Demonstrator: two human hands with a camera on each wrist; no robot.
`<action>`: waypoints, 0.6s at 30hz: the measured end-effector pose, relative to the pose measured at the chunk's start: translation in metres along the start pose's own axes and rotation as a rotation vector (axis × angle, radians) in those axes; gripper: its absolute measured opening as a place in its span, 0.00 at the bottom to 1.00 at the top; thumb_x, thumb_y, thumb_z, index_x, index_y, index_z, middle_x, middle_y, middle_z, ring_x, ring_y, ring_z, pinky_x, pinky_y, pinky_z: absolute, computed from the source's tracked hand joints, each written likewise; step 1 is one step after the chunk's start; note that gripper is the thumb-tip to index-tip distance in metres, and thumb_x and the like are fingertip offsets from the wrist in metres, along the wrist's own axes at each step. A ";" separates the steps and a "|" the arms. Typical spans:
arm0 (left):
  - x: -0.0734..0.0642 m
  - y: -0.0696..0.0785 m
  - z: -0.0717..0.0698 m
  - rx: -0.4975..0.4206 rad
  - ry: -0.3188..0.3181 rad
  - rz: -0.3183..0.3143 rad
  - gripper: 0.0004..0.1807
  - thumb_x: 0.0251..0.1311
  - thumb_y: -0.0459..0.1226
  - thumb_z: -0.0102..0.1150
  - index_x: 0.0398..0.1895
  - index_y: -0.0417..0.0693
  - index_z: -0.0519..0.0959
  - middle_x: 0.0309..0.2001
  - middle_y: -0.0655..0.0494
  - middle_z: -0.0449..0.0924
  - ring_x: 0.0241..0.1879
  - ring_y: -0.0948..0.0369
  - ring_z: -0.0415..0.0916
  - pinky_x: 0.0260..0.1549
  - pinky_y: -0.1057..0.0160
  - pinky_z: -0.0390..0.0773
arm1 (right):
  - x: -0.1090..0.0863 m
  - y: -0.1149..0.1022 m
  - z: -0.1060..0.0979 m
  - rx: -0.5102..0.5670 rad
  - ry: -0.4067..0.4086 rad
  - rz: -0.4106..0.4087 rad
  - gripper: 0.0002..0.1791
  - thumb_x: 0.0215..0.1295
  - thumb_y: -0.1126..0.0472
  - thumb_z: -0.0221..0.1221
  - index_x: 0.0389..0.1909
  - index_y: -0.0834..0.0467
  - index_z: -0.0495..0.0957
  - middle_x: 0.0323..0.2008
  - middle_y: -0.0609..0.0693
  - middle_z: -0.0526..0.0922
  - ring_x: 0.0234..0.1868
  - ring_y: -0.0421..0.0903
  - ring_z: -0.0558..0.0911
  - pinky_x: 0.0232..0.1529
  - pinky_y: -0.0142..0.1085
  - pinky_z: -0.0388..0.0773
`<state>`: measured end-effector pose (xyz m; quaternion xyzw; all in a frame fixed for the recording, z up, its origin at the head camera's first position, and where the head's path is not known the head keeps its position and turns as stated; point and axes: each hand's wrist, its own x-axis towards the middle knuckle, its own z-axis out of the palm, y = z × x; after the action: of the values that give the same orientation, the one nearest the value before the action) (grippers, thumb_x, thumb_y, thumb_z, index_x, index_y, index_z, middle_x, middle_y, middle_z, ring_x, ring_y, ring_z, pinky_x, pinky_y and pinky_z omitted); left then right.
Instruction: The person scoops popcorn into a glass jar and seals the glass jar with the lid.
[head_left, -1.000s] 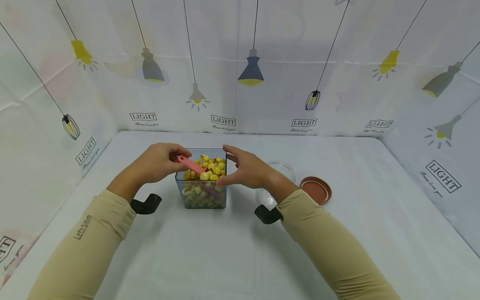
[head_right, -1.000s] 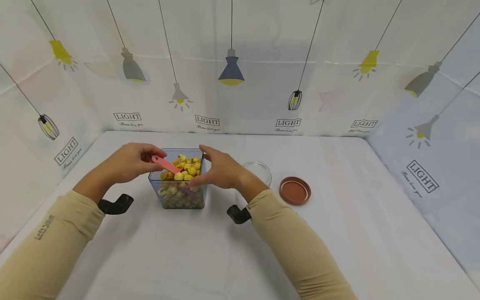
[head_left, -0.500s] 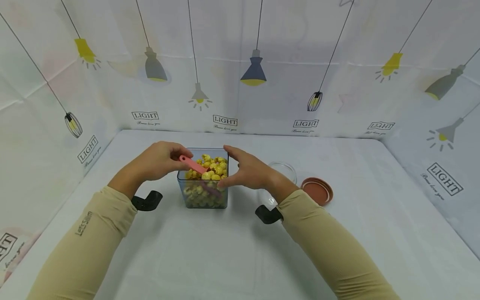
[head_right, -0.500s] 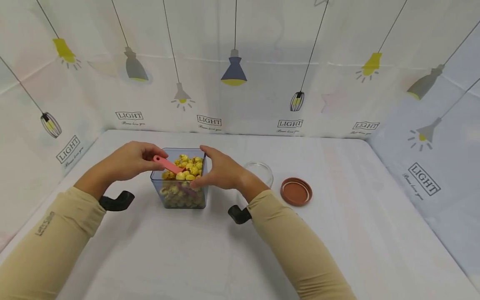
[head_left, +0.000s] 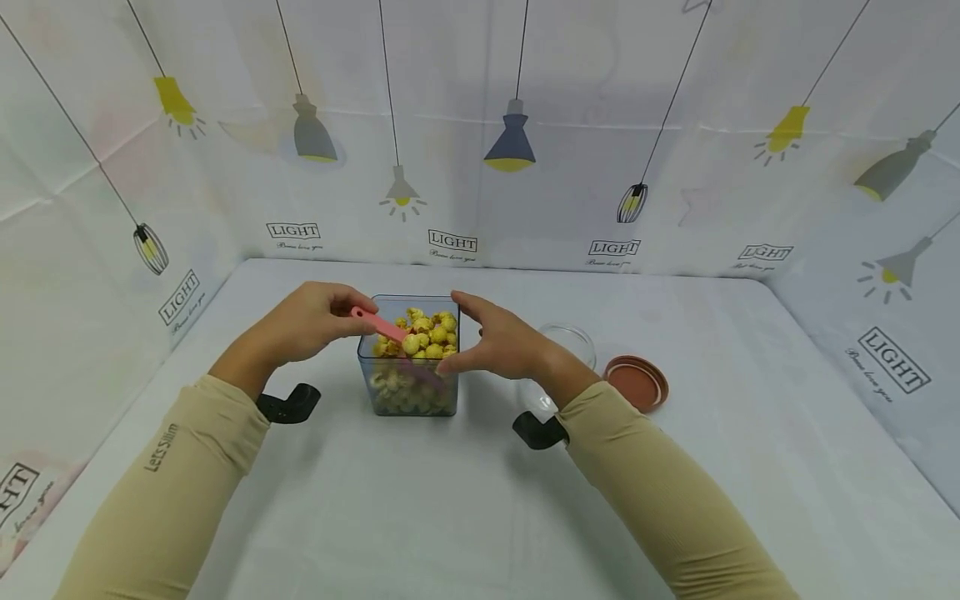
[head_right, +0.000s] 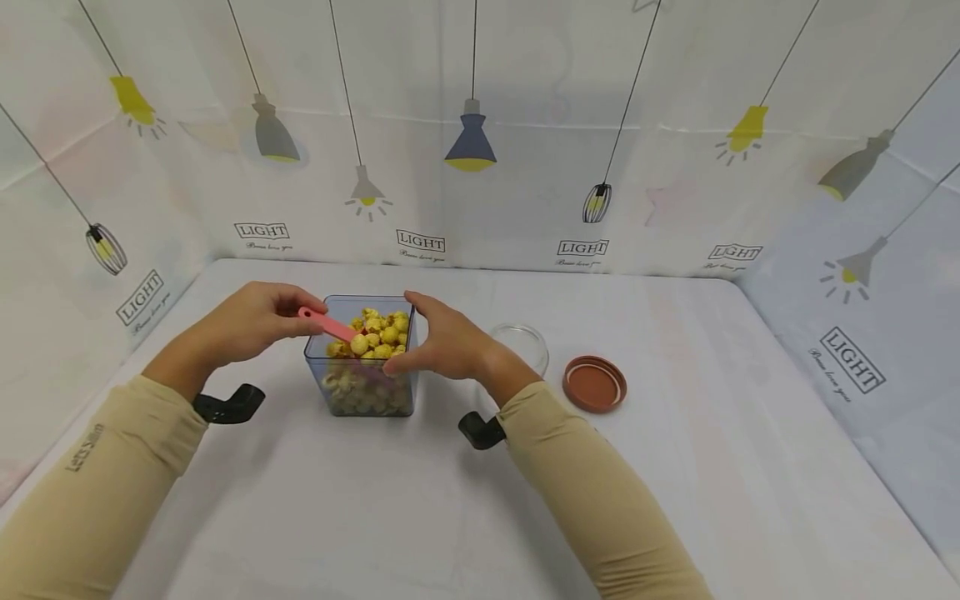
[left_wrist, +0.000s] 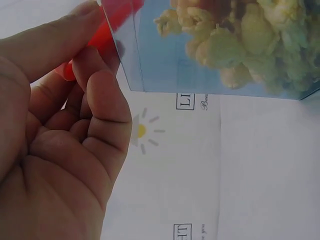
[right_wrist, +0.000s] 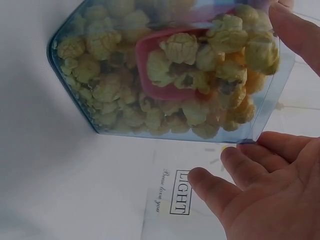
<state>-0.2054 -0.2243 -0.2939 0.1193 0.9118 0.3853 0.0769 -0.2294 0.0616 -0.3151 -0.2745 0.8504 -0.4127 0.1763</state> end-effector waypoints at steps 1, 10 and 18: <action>-0.001 0.000 0.000 -0.008 0.003 -0.004 0.18 0.66 0.45 0.66 0.53 0.44 0.82 0.46 0.49 0.81 0.45 0.52 0.74 0.46 0.54 0.74 | 0.000 0.000 0.000 0.003 -0.001 -0.004 0.59 0.55 0.49 0.74 0.80 0.54 0.47 0.78 0.48 0.50 0.77 0.46 0.52 0.73 0.48 0.55; -0.005 -0.007 -0.006 -0.042 0.012 -0.035 0.19 0.67 0.45 0.64 0.55 0.44 0.81 0.48 0.47 0.80 0.49 0.50 0.75 0.51 0.51 0.75 | 0.001 0.002 0.000 0.005 -0.004 -0.022 0.60 0.55 0.48 0.74 0.80 0.56 0.46 0.79 0.49 0.50 0.77 0.46 0.52 0.73 0.47 0.55; -0.006 -0.017 -0.004 -0.075 0.017 -0.068 0.23 0.66 0.50 0.64 0.56 0.45 0.80 0.47 0.48 0.81 0.48 0.49 0.74 0.48 0.51 0.73 | 0.001 0.003 0.001 0.013 0.000 -0.022 0.58 0.56 0.49 0.73 0.80 0.56 0.46 0.79 0.51 0.50 0.77 0.46 0.53 0.73 0.47 0.56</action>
<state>-0.2036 -0.2407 -0.3031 0.0822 0.9009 0.4172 0.0866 -0.2306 0.0624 -0.3182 -0.2827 0.8447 -0.4201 0.1734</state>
